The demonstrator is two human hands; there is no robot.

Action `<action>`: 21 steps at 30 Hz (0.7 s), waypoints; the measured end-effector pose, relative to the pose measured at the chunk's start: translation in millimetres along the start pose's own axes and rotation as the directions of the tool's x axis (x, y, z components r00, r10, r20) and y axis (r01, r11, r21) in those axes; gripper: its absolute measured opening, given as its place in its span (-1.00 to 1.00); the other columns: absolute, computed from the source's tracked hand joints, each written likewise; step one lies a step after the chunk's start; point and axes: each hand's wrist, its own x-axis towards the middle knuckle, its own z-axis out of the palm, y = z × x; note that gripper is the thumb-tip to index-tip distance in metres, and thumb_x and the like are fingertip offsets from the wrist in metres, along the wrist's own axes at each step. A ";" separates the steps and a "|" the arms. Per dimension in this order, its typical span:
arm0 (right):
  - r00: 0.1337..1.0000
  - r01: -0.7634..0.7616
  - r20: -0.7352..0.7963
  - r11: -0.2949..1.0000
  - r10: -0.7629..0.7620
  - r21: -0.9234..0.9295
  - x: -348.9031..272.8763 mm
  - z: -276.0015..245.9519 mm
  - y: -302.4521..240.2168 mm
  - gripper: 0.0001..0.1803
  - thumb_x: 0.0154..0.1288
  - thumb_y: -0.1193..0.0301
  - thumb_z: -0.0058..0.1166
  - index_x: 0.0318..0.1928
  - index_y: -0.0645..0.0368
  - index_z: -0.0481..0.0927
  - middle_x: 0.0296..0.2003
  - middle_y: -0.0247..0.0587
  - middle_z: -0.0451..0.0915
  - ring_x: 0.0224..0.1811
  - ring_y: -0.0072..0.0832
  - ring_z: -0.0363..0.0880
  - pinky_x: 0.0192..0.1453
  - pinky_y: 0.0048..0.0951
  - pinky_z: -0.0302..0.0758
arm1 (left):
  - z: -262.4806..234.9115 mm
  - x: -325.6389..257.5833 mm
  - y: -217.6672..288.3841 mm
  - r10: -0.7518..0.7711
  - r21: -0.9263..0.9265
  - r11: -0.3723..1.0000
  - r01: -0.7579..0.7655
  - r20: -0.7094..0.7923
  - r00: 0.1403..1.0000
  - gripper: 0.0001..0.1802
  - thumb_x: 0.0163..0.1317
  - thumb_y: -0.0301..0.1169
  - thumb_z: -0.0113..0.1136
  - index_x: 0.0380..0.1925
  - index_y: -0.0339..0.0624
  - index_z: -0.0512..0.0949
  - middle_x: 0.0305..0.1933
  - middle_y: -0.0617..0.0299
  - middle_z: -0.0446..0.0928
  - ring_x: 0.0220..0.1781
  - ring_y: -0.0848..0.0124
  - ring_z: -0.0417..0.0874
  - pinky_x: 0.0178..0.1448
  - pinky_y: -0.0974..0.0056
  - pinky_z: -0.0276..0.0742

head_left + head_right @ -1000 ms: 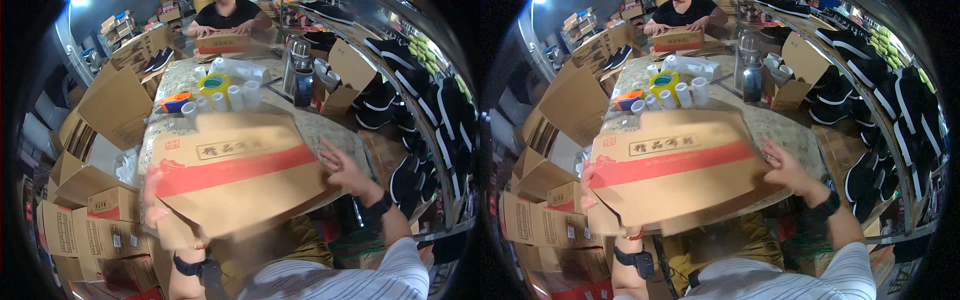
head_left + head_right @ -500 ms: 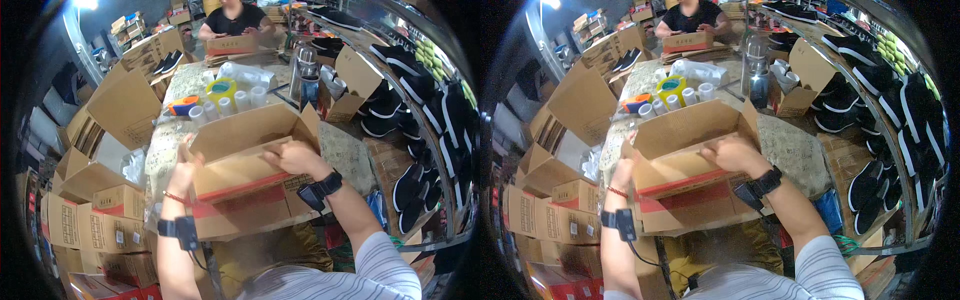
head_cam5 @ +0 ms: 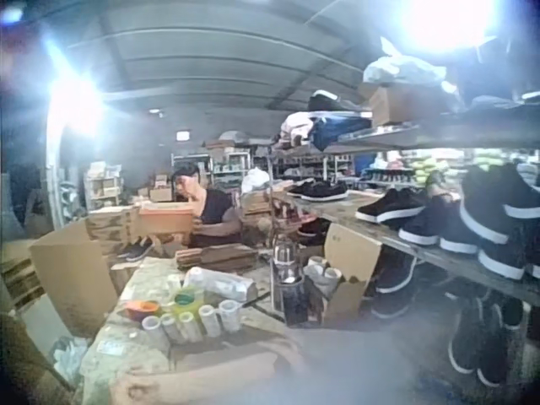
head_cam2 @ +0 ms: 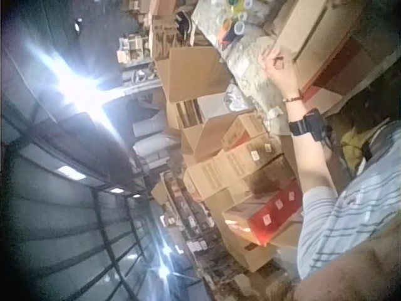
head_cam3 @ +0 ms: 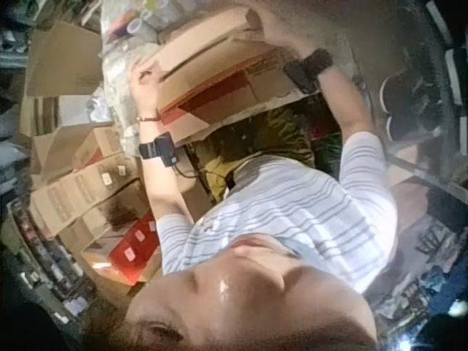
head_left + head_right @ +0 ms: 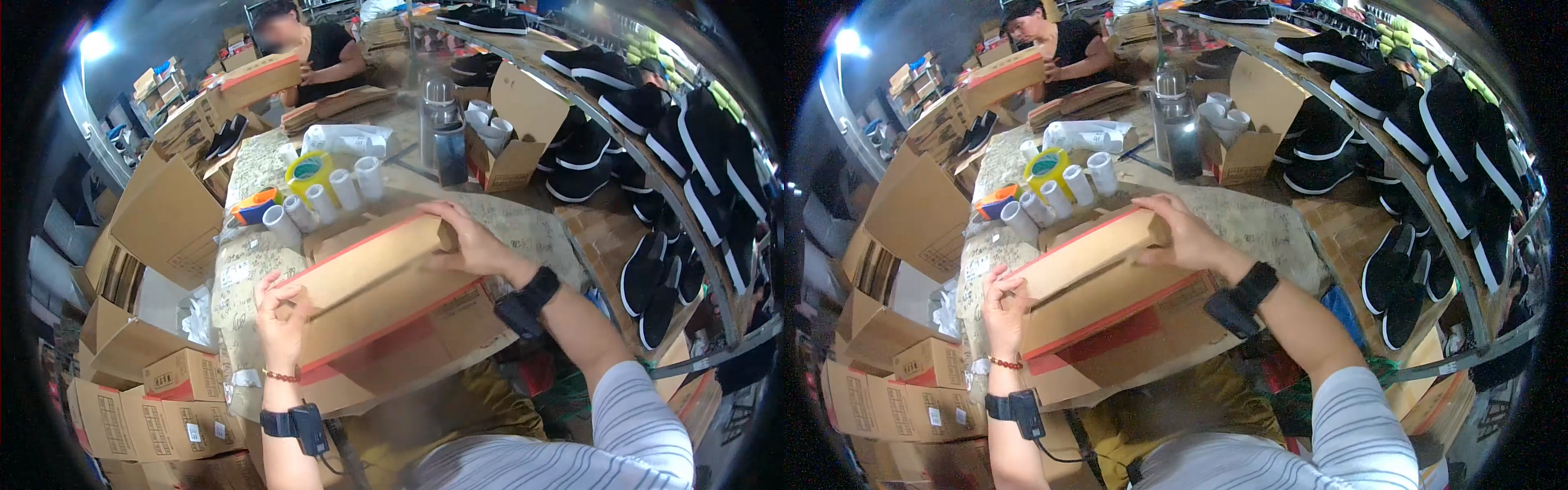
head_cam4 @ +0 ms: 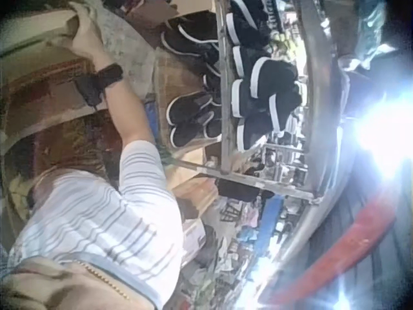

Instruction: The recorder folds cardboard shoe boxes, places a pair of black shoes inside each box, and stacks the packed boxes.

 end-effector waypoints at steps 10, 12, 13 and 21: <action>0.958 0.097 -0.248 0.975 -0.147 -0.201 -40.7 -7.1 -19.1 -0.41 0.06 0.25 0.27 0.13 0.06 0.43 0.02 -0.13 0.41 0.06 -0.18 0.44 0.12 -0.24 0.41 | -5.6 -6.0 88.3 0.138 0.578 0.809 -0.108 -0.008 0.990 -0.33 -0.12 -0.54 0.37 0.10 -0.14 0.41 0.17 0.01 0.28 0.23 0.07 0.32 0.31 0.03 0.25; 0.938 0.176 -0.274 0.973 -0.212 -0.150 -64.6 -15.0 -4.0 -0.45 0.11 0.28 0.22 0.14 0.06 0.43 0.03 -0.14 0.41 0.05 -0.20 0.44 0.12 -0.25 0.41 | -17.3 -1.6 81.8 -0.188 0.281 0.949 0.146 0.129 0.974 -0.43 0.10 -0.41 0.20 0.18 -0.10 0.39 0.26 0.04 0.28 0.31 0.10 0.27 0.38 -0.02 0.12; 0.973 0.013 -0.229 0.999 -0.023 -0.044 -80.5 -21.3 15.6 -0.47 0.15 0.29 0.17 0.16 0.07 0.43 0.06 -0.13 0.39 0.05 -0.22 0.44 0.11 -0.26 0.41 | -19.0 0.1 76.8 -0.236 0.413 0.904 0.111 0.266 0.935 -0.43 0.15 -0.34 0.17 0.21 -0.07 0.37 0.30 0.06 0.27 0.33 0.11 0.25 0.41 -0.06 0.05; 0.456 -0.852 -0.847 -0.141 0.272 -0.504 -234.4 -221.5 77.4 -0.51 0.07 0.02 0.14 -0.05 0.02 0.58 0.03 0.04 0.46 0.07 -0.03 0.39 0.07 -0.02 0.35 | 42.4 -25.4 65.3 -0.149 0.721 0.672 -0.169 0.355 0.923 -0.32 0.12 -0.19 0.20 0.27 0.02 0.29 0.27 0.08 0.31 0.35 0.13 0.24 0.45 -0.18 -0.13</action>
